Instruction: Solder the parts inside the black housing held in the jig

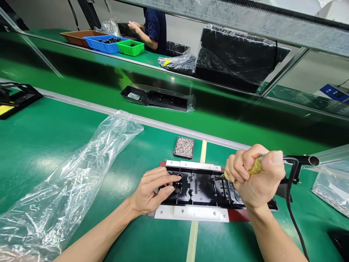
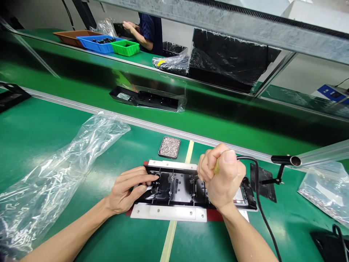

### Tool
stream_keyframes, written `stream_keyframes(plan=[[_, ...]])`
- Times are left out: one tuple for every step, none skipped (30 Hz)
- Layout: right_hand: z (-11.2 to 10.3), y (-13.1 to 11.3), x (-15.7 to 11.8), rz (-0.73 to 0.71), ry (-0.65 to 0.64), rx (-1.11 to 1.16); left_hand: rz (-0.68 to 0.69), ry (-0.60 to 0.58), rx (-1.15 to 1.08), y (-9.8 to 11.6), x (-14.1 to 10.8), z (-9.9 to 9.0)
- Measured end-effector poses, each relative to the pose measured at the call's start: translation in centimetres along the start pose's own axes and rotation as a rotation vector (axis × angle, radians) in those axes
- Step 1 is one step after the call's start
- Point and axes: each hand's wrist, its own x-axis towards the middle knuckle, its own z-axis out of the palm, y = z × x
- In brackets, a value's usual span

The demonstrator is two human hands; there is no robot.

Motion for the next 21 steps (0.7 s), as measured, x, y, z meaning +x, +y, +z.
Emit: stream_keyframes(plan=[[0.0,0.0,0.0,-0.002,-0.005,0.004,-0.001,0.0,0.0,0.0,0.0,0.0],[0.0,0.0,0.0,-0.003,-0.007,0.006,-0.002,-0.002,-0.001,0.0,0.0,0.0],[0.0,0.0,0.0,-0.002,-0.005,0.004,-0.003,-0.004,-0.004,0.0,0.0,0.0],[0.0,0.0,0.0,0.0,0.001,0.001,-0.004,-0.007,-0.006,0.0,-0.1,0.0],[0.0,-0.1,0.0,0.002,0.009,-0.002,-0.004,-0.009,-0.01,-0.1,-0.1,0.0],[0.0,-0.1,0.0,0.004,0.014,-0.003,-0.003,-0.01,-0.013,-0.1,-0.2,0.0],[0.0,-0.1,0.0,0.006,0.016,-0.002,-0.002,-0.011,-0.015,-0.1,-0.2,0.0],[0.0,-0.1,0.0,0.008,0.015,0.003,-0.003,-0.012,-0.018,-0.1,-0.2,0.0],[0.0,-0.1,0.0,0.009,0.013,0.008,-0.003,-0.011,-0.02,-0.1,-0.2,0.0],[0.1,-0.1,0.0,0.007,0.009,0.014,-0.002,-0.011,-0.022,-0.1,-0.1,0.0],[0.1,0.0,0.0,0.002,0.007,0.019,-0.002,-0.009,-0.023,-0.1,-0.1,0.0],[0.1,0.0,0.0,-0.006,0.004,0.026,-0.004,-0.009,-0.02,0.0,0.0,0.0],[0.1,0.1,0.0,-0.016,-0.001,0.036,-0.008,-0.01,-0.013,0.0,0.0,-0.1],[0.1,0.2,0.0,-0.023,-0.007,0.047,-0.013,-0.011,-0.006,0.1,0.0,-0.2],[0.1,0.3,0.0,-0.028,-0.015,0.06,-0.016,-0.015,0.0,0.2,0.0,-0.3],[0.0,0.4,0.0,-0.029,-0.026,0.072,-0.022,-0.022,0.006,0.3,-0.1,-0.5],[0.0,0.5,-0.1,-0.025,-0.033,0.081,-0.029,-0.029,0.014,0.4,-0.3,-0.6],[0.0,0.6,-0.1,-0.019,-0.036,0.085,-0.033,-0.039,0.025,0.5,-0.6,-0.8],[0.0,0.8,-0.2,-0.009,-0.037,0.088,-0.047,-0.05,0.053,0.5,-0.8,-1.0],[0.0,0.9,-0.3,0.001,-0.029,0.089,-0.053,-0.047,0.094,0.4,-1.0,-1.1],[0.0,1.1,-0.4,0.009,-0.019,0.087,-0.05,-0.051,0.138,0.3,-1.1,-1.1]])
